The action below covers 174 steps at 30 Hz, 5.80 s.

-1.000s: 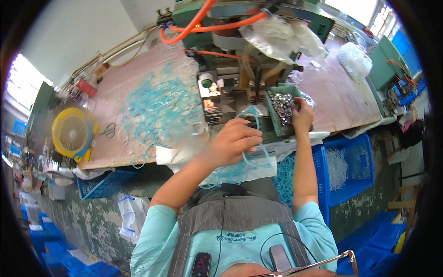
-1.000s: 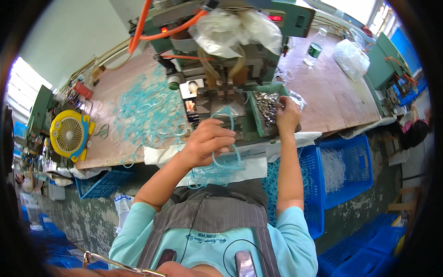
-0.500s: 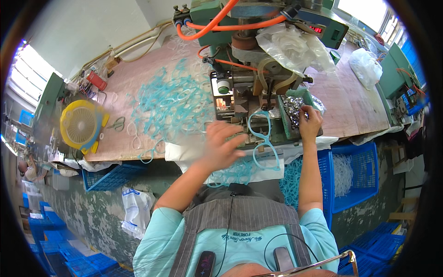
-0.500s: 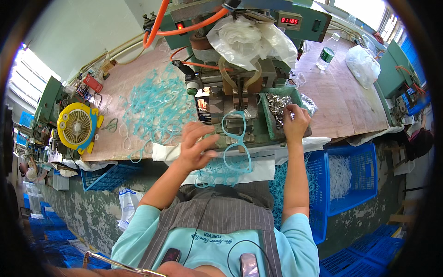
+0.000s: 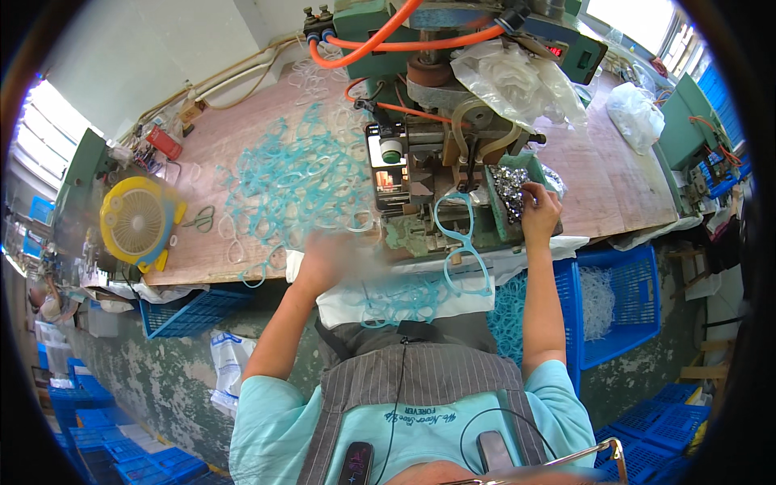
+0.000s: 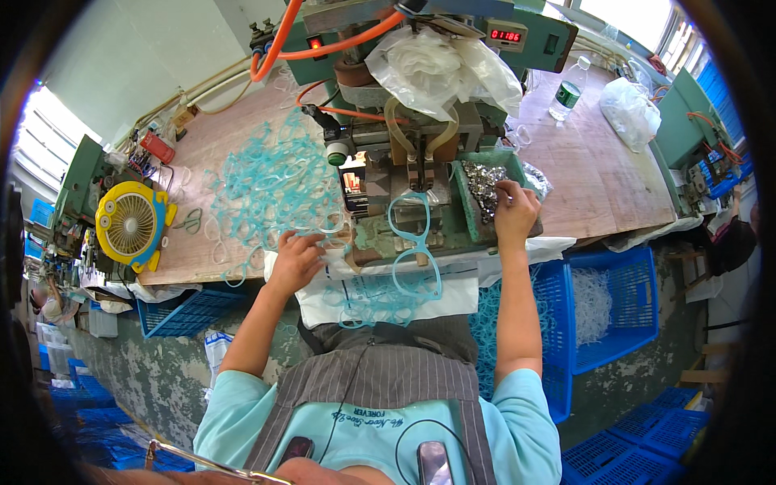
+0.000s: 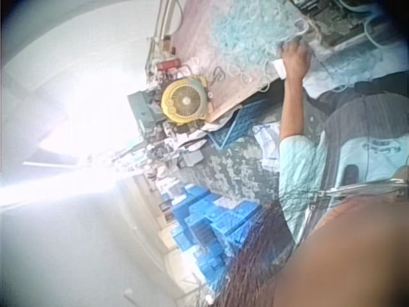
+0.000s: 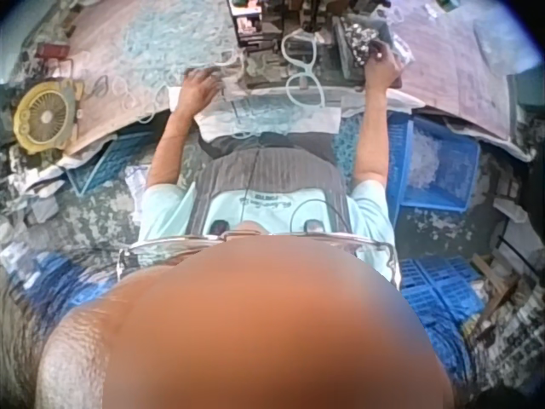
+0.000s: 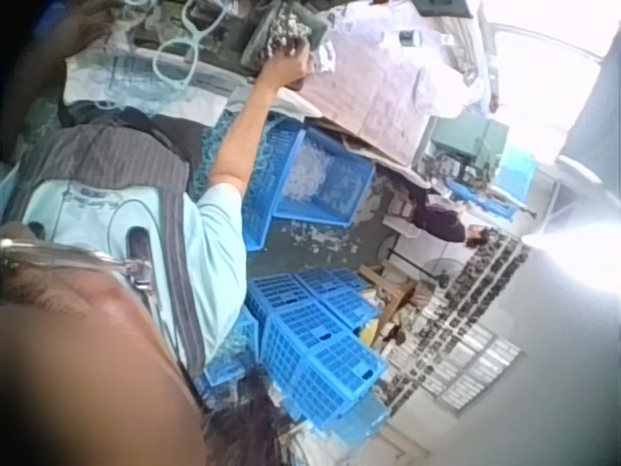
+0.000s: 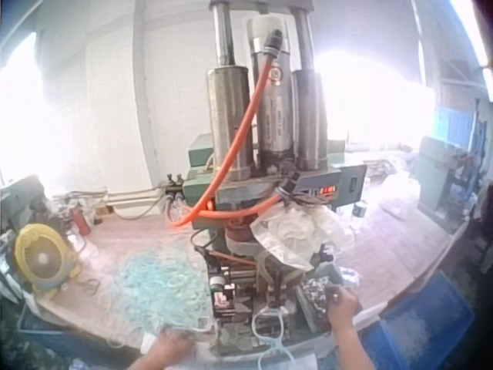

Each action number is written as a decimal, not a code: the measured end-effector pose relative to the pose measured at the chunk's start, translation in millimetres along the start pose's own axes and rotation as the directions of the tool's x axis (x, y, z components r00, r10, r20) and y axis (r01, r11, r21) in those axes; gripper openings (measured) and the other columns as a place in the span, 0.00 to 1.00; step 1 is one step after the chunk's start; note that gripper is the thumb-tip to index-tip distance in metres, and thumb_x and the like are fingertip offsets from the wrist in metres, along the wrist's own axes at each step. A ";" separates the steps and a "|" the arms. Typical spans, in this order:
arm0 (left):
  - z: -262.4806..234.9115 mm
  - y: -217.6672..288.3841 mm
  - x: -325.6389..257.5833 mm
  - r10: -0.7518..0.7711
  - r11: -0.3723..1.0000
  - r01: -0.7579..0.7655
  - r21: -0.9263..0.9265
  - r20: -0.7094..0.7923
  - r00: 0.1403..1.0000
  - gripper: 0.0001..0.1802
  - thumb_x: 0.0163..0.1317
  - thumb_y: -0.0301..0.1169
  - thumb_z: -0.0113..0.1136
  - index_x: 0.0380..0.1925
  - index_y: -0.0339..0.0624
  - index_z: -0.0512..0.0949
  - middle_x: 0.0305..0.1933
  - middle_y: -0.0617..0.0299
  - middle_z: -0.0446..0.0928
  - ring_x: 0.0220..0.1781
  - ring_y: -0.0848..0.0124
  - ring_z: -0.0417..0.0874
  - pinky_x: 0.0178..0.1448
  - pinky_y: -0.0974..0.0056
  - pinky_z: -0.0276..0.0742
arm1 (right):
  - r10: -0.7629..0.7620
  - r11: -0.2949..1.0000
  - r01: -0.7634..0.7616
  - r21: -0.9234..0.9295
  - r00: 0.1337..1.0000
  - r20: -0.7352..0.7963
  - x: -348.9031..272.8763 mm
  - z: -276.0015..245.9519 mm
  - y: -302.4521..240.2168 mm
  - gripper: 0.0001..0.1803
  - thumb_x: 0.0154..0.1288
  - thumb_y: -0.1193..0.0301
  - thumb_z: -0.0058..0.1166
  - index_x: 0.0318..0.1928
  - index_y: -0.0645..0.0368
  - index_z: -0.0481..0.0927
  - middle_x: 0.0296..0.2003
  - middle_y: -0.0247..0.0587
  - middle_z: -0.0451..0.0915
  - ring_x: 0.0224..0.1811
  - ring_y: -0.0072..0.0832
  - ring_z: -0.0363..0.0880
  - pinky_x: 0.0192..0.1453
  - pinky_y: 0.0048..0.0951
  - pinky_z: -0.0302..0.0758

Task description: The person repeatedly picks light-blue plastic loops and small metal components from a tray, places them into a press machine, and removes the assembled parts. The process is repeated continuously with the finished items accumulating on the work surface.

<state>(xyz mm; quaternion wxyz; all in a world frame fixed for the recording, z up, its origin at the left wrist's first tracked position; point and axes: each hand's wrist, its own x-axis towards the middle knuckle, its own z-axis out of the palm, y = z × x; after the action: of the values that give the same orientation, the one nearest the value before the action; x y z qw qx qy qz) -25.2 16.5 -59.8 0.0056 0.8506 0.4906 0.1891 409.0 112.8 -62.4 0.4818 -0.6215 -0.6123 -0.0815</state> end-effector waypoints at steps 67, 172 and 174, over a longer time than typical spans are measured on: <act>-30.3 130.0 124.0 0.434 0.660 -0.667 -0.346 -0.549 0.714 0.14 0.54 0.30 0.66 0.42 0.44 0.80 0.45 0.59 0.82 0.44 0.61 0.82 0.56 0.50 0.76 | 0.295 0.955 -0.291 -0.047 0.945 0.144 21.3 -9.0 4.0 0.14 0.56 0.67 0.64 0.43 0.51 0.82 0.35 0.35 0.85 0.40 0.36 0.79 0.48 0.39 0.71; 0.8 -36.8 -123.5 -0.632 0.632 0.757 0.165 -0.456 0.627 0.10 0.56 0.29 0.63 0.40 0.46 0.81 0.53 0.56 0.75 0.52 0.54 0.74 0.53 0.48 0.66 | 0.260 0.955 -0.267 0.127 0.963 0.073 -2.0 5.4 -0.7 0.05 0.65 0.72 0.57 0.40 0.55 0.82 0.32 0.39 0.85 0.33 0.26 0.83 0.39 0.28 0.76; -1.4 -44.9 -132.0 -0.542 0.700 0.678 0.223 -0.453 0.708 0.08 0.58 0.29 0.62 0.38 0.44 0.80 0.49 0.57 0.77 0.48 0.55 0.76 0.50 0.49 0.66 | 0.240 0.963 -0.247 0.111 0.968 0.072 -2.9 5.6 0.5 0.05 0.66 0.72 0.57 0.41 0.54 0.82 0.33 0.39 0.85 0.34 0.27 0.83 0.39 0.28 0.76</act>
<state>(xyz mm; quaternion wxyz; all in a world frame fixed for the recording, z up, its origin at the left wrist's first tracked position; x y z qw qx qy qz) -122.1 -71.0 -109.0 -0.1811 0.5708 0.7676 0.2284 406.0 114.9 -67.6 0.5064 -0.6643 -0.5487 0.0328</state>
